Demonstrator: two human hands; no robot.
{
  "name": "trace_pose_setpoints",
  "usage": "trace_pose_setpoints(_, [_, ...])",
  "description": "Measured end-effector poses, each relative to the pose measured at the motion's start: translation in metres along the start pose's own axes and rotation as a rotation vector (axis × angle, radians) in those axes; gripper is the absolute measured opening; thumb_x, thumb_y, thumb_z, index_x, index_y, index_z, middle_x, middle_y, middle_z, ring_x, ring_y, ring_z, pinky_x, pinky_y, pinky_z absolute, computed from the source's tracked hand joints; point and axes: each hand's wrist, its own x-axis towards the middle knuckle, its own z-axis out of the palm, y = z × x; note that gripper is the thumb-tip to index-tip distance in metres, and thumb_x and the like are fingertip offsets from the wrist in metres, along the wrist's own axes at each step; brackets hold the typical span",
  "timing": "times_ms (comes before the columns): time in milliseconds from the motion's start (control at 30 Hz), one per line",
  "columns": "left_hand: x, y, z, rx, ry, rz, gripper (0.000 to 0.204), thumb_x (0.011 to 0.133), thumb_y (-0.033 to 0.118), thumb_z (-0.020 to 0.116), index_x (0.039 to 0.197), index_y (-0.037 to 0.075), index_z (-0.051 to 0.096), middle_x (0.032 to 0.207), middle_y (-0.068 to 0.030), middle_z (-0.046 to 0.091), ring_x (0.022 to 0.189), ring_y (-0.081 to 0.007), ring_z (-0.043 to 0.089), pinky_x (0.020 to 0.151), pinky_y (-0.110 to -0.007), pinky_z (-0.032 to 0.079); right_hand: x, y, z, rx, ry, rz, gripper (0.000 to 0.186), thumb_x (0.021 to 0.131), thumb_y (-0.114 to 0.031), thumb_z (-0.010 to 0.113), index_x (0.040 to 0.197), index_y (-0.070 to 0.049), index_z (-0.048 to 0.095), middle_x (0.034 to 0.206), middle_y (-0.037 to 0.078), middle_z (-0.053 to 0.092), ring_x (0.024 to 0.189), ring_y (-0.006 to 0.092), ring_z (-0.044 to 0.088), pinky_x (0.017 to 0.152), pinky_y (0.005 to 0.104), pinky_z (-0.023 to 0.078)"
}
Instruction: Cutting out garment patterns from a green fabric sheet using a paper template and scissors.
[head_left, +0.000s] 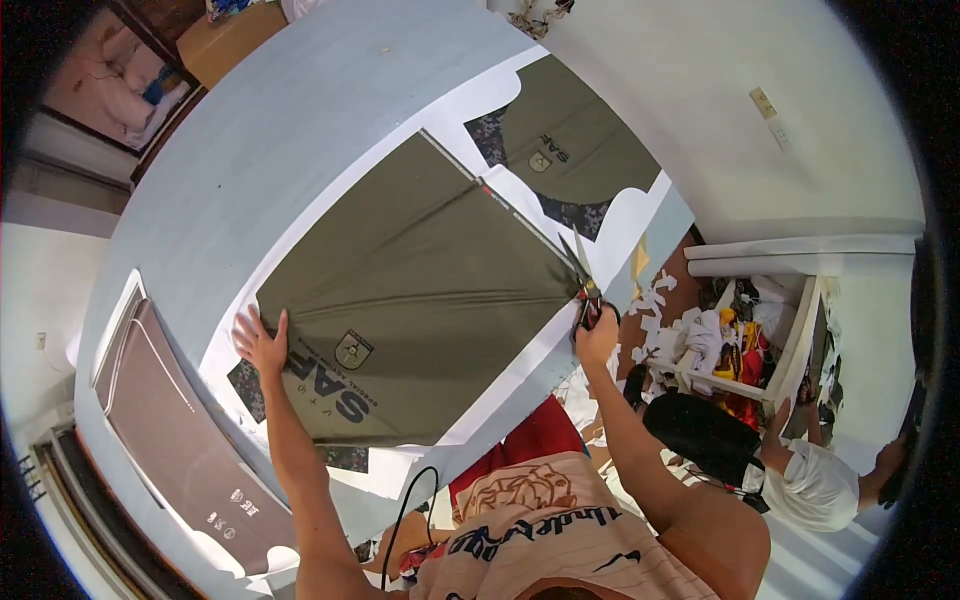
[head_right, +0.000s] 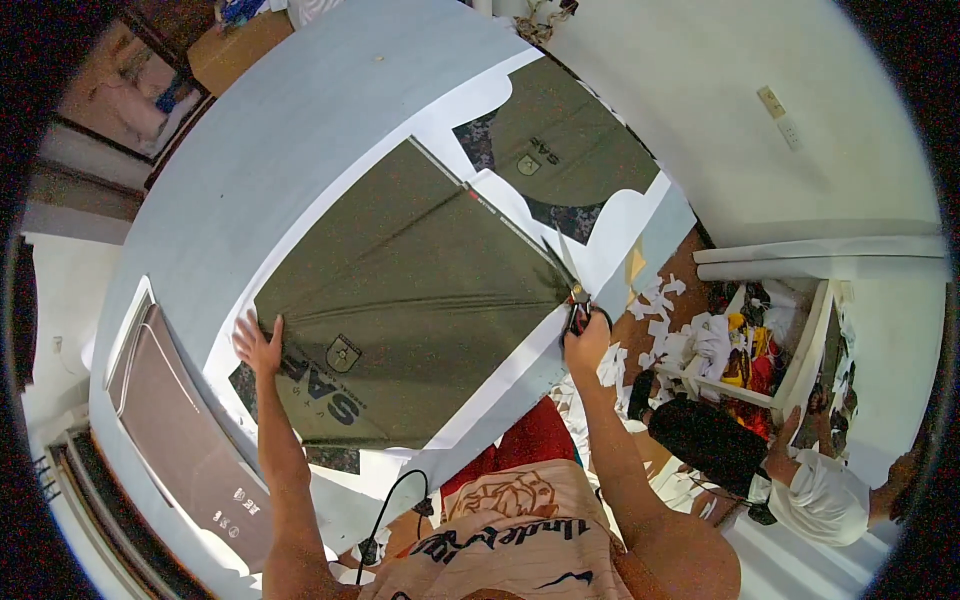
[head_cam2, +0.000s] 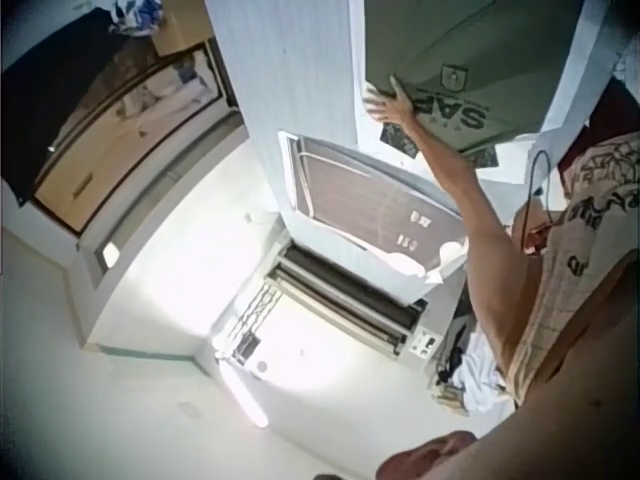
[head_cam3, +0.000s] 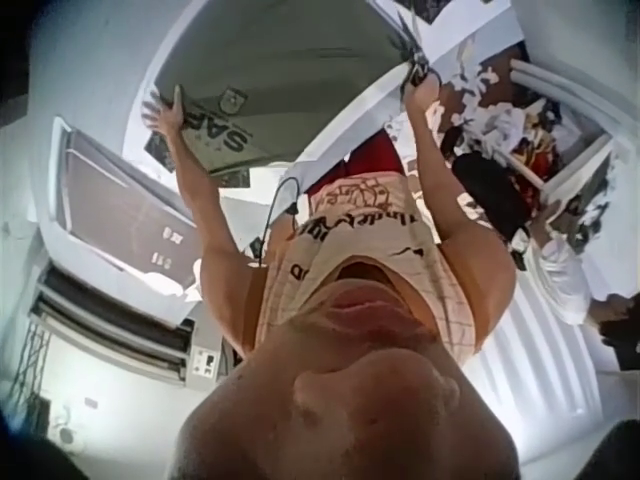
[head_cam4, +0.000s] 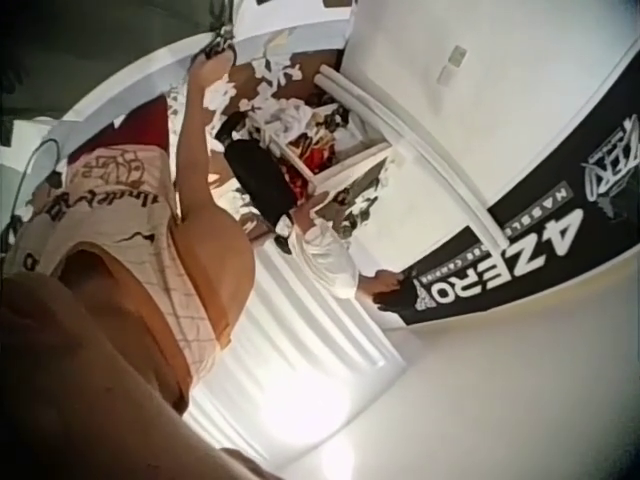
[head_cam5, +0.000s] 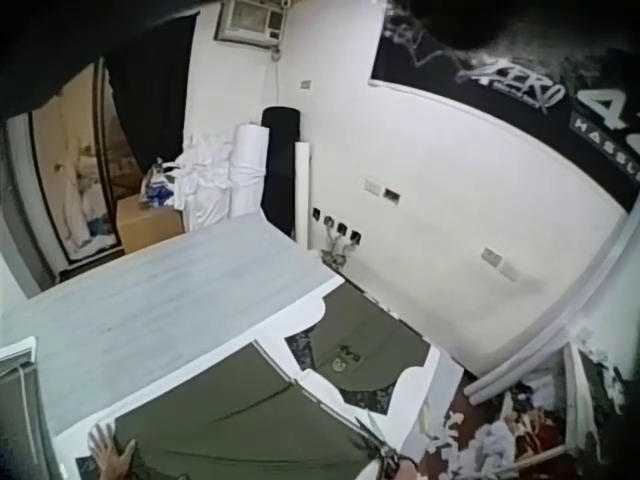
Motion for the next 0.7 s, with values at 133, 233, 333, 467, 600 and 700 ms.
trace_pose_setpoints(133, [0.006,-0.015,-0.018,0.003,-0.153,-0.145,0.097,0.092,0.081,0.050,0.168,0.025,0.026,0.174,-0.0169,0.016,0.158,-0.0477,0.012,0.121,-0.070,0.015,-0.010,-0.016,-0.021,0.030,-0.045,0.044,0.034,0.079,-0.010,0.077,0.107,0.001,0.061,0.090,0.019,0.063,0.089,0.0432,0.062,0.080,0.0494,0.049])
trace_pose_setpoints(233, [0.043,-0.021,-0.033,0.067,0.122,-0.237,0.090,0.095,0.075,0.052,0.160,0.015,0.042,0.164,-0.0221,0.037,0.152,-0.0505,0.028,0.116,-0.071,0.028,0.002,-0.026,-0.022,0.152,-0.122,0.120,0.038,0.075,-0.014,0.083,0.106,-0.001,0.063,0.093,0.018,0.064,0.089,0.0404,0.063,0.080,0.0467,0.050])
trace_pose_setpoints(333, [0.046,0.130,-0.020,-0.195,0.487,0.208,0.071,0.096,0.051,0.070,0.145,0.002,0.055,0.152,-0.0304,0.048,0.140,-0.0487,0.046,0.113,-0.060,0.039,0.028,-0.013,-0.026,0.144,0.110,0.030,0.039,0.075,-0.014,0.083,0.105,0.000,0.063,0.093,0.018,0.063,0.089,0.0405,0.063,0.080,0.0475,0.050])
trace_pose_setpoints(467, [0.027,0.295,-0.029,-0.434,0.290,0.628,0.060,0.098,0.037,0.068,0.149,0.008,0.054,0.153,-0.0282,0.049,0.141,-0.0489,0.045,0.113,-0.060,0.037,0.057,0.002,-0.015,0.132,0.113,0.015,0.038,0.077,-0.011,0.081,0.108,0.001,0.064,0.097,0.020,0.065,0.092,0.0428,0.063,0.082,0.0471,0.050])
trace_pose_setpoints(600, [0.063,0.377,0.001,-0.335,0.231,0.633,0.060,0.103,0.046,0.058,0.156,0.018,0.049,0.162,-0.0222,0.040,0.148,-0.0483,0.036,0.117,-0.065,0.029,0.134,-0.013,0.020,0.127,0.133,-0.081,0.040,0.077,-0.012,0.081,0.110,0.003,0.063,0.099,0.022,0.067,0.092,0.0445,0.064,0.082,0.0480,0.051])
trace_pose_setpoints(700, [0.067,0.393,0.024,-0.161,0.176,0.524,0.064,0.106,0.058,0.045,0.163,0.028,0.039,0.173,-0.0107,0.023,0.158,-0.0422,0.018,0.122,-0.069,0.013,0.144,-0.002,0.040,0.046,0.139,-0.045,0.043,0.078,-0.012,0.080,0.114,0.004,0.062,0.098,0.022,0.066,0.091,0.0408,0.064,0.081,0.0468,0.051])
